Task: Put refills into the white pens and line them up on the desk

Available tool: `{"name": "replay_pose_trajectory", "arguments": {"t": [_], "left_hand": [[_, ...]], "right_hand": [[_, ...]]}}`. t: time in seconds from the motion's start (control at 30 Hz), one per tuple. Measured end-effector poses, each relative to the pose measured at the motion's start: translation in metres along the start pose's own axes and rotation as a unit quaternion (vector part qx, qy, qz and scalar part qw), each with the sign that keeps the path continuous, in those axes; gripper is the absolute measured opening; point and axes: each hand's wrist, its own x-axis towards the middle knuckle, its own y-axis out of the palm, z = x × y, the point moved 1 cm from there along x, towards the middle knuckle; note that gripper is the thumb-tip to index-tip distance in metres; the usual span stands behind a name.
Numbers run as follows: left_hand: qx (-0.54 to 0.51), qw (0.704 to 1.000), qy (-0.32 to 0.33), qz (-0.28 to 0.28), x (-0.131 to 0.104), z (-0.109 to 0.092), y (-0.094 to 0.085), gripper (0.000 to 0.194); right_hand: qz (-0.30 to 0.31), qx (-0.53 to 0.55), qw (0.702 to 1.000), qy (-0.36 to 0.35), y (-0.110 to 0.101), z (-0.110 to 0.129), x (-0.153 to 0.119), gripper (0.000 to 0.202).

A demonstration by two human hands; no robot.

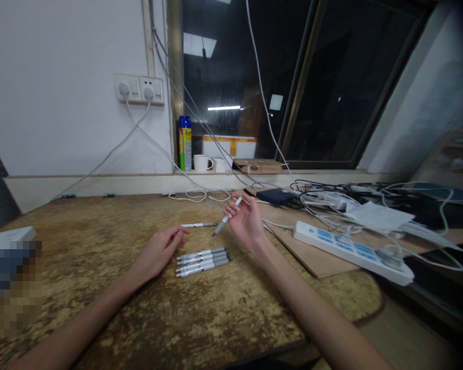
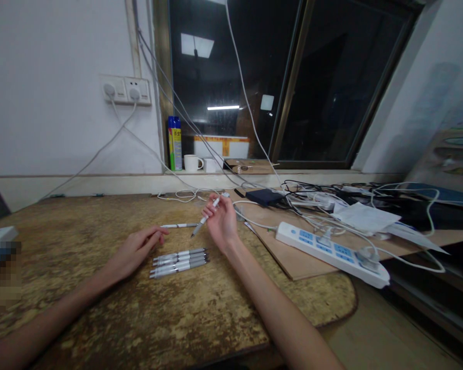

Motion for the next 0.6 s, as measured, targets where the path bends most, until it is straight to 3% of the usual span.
{"name": "replay_pose_trajectory", "arguments": {"t": [0.6], "left_hand": [[0.023,1.0,0.005,0.017,-0.0013,0.0008,0.0001,0.041]], "right_hand": [[-0.003,-0.024,1.0,-0.006,-0.0023,0.004,-0.0009,0.016]]}}
